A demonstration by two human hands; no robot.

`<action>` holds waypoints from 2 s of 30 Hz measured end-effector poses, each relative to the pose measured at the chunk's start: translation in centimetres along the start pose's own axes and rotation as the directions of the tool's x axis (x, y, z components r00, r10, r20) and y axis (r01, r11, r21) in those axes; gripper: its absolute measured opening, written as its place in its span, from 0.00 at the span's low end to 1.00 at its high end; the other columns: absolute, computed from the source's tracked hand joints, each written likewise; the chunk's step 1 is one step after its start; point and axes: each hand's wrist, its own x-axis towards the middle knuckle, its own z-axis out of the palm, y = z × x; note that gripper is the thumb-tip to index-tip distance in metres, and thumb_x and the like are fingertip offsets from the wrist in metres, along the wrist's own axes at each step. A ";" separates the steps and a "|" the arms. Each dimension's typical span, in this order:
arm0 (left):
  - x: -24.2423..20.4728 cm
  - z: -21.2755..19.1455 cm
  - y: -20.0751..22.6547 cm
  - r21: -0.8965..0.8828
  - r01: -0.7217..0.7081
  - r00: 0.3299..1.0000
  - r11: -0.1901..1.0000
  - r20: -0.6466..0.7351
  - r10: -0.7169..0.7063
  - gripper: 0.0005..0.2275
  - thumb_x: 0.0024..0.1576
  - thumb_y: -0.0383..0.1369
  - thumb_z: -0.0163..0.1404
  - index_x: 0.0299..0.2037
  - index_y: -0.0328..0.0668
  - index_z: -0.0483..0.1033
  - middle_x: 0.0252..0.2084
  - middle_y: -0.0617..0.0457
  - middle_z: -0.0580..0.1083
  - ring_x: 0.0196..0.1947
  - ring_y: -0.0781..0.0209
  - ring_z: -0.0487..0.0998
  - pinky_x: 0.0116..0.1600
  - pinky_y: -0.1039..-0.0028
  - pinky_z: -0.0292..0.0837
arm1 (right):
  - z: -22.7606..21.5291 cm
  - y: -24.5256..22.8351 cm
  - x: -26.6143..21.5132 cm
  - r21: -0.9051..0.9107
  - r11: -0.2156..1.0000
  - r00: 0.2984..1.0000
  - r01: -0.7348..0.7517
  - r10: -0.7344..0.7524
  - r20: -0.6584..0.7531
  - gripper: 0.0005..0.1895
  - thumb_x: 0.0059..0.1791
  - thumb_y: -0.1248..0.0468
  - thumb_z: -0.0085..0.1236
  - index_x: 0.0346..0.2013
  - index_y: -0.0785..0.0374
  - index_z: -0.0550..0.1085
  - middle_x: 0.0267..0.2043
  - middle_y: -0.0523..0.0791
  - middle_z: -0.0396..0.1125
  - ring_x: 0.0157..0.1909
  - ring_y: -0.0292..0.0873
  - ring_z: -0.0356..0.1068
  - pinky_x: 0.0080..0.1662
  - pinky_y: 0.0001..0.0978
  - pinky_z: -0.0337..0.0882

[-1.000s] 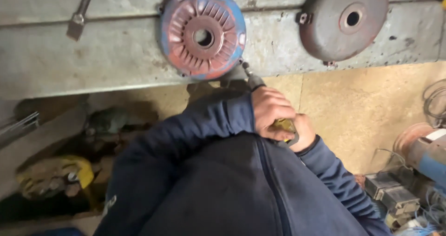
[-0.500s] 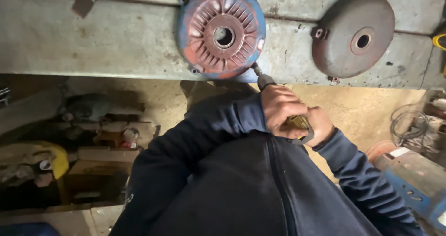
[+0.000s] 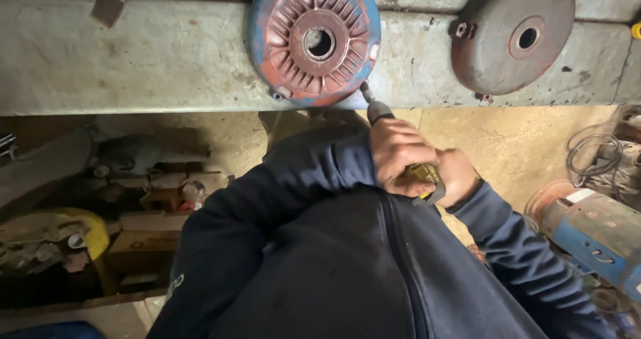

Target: The person uses a yellow cordless drill to work on a circular, reddish-blue metal part resting on a metal workbench. They repeatedly position the drill on the part, operate it, and reposition it, occasionally using their left hand to steady the object. The person also briefly handles a second, similar metal part nearby.

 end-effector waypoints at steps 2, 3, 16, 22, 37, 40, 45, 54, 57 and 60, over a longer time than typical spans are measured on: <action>-0.8 0.1 0.0 -0.007 0.007 1.000 1.000 0.020 -0.007 0.18 0.57 0.50 0.55 0.36 0.42 0.78 0.33 0.49 0.78 0.35 0.47 0.81 0.43 0.61 0.76 | 1.4 0.5 -0.2 -0.019 0.999 1.000 -0.029 0.029 -0.002 0.19 0.33 0.49 0.65 0.31 0.55 0.77 0.25 0.54 0.70 0.29 0.62 0.72 0.32 0.49 0.71; -1.3 0.2 -0.3 -0.005 0.025 0.999 1.000 0.029 -0.025 0.18 0.56 0.50 0.55 0.35 0.42 0.79 0.32 0.49 0.78 0.35 0.47 0.81 0.43 0.61 0.76 | 2.5 1.1 -0.2 0.022 1.000 1.000 -0.008 0.008 0.011 0.17 0.35 0.49 0.63 0.29 0.56 0.76 0.25 0.53 0.71 0.28 0.61 0.72 0.32 0.49 0.71; -0.8 0.1 -0.8 -0.032 -0.098 0.985 0.995 0.137 0.101 0.19 0.55 0.51 0.57 0.35 0.39 0.80 0.37 0.48 0.80 0.38 0.46 0.82 0.46 0.62 0.76 | 2.6 -3.7 -0.9 0.039 0.997 0.961 0.059 -0.047 -0.274 0.12 0.40 0.55 0.60 0.33 0.56 0.76 0.27 0.52 0.71 0.28 0.61 0.72 0.30 0.47 0.70; -0.2 -0.1 -0.9 -0.017 -0.080 0.982 0.997 0.168 0.082 0.18 0.56 0.50 0.56 0.34 0.40 0.79 0.37 0.49 0.80 0.40 0.47 0.82 0.47 0.62 0.77 | 3.8 -1.9 -1.0 0.049 0.999 0.966 0.019 -0.006 -0.258 0.15 0.38 0.54 0.63 0.35 0.57 0.76 0.26 0.53 0.71 0.27 0.61 0.71 0.29 0.49 0.70; 1.7 0.1 0.0 0.079 -0.088 0.947 0.993 0.315 0.059 0.21 0.57 0.50 0.56 0.40 0.34 0.79 0.40 0.45 0.80 0.42 0.44 0.82 0.51 0.59 0.78 | 4.6 -0.1 -1.1 0.054 0.988 0.938 0.142 -0.117 -0.326 0.20 0.39 0.52 0.62 0.42 0.58 0.75 0.34 0.48 0.72 0.29 0.56 0.72 0.31 0.46 0.70; 1.9 0.2 0.0 0.076 -0.098 0.942 0.992 0.328 0.068 0.22 0.57 0.50 0.55 0.40 0.33 0.79 0.40 0.45 0.79 0.42 0.44 0.82 0.51 0.59 0.78 | 4.2 -0.2 -1.2 0.088 0.990 0.949 0.107 -0.076 -0.305 0.20 0.40 0.51 0.62 0.41 0.58 0.75 0.31 0.49 0.71 0.28 0.56 0.72 0.31 0.46 0.70; 2.2 0.3 0.2 0.097 -0.089 0.943 0.991 0.328 0.052 0.22 0.57 0.50 0.55 0.39 0.34 0.79 0.40 0.45 0.80 0.41 0.45 0.82 0.51 0.59 0.78 | 4.1 0.0 -1.0 0.058 0.985 0.929 0.162 -0.133 -0.345 0.19 0.40 0.53 0.61 0.42 0.58 0.75 0.33 0.49 0.73 0.28 0.55 0.72 0.30 0.46 0.69; 2.1 0.0 -0.4 0.124 -0.071 0.939 0.990 0.342 0.024 0.22 0.57 0.50 0.55 0.41 0.34 0.79 0.41 0.46 0.80 0.42 0.45 0.83 0.51 0.59 0.78 | 4.4 0.7 -0.3 0.116 0.987 0.949 0.112 -0.072 -0.308 0.22 0.39 0.51 0.62 0.42 0.59 0.76 0.28 0.51 0.71 0.28 0.58 0.72 0.31 0.47 0.70; 2.2 0.0 0.0 0.129 -0.081 0.940 0.988 0.339 0.033 0.21 0.57 0.50 0.56 0.41 0.34 0.79 0.42 0.46 0.80 0.42 0.45 0.82 0.52 0.59 0.78 | 3.9 0.0 -0.4 0.095 0.993 0.953 0.074 -0.042 -0.300 0.22 0.40 0.51 0.62 0.43 0.59 0.75 0.27 0.51 0.71 0.27 0.57 0.72 0.30 0.47 0.70; 2.5 0.0 0.5 0.130 -0.103 0.940 0.986 0.336 0.054 0.22 0.56 0.50 0.55 0.40 0.33 0.79 0.42 0.45 0.80 0.42 0.45 0.82 0.52 0.59 0.78 | 2.9 -0.7 -0.6 0.110 0.986 0.939 0.124 -0.081 -0.333 0.22 0.40 0.51 0.62 0.44 0.60 0.74 0.29 0.51 0.72 0.27 0.57 0.72 0.29 0.47 0.69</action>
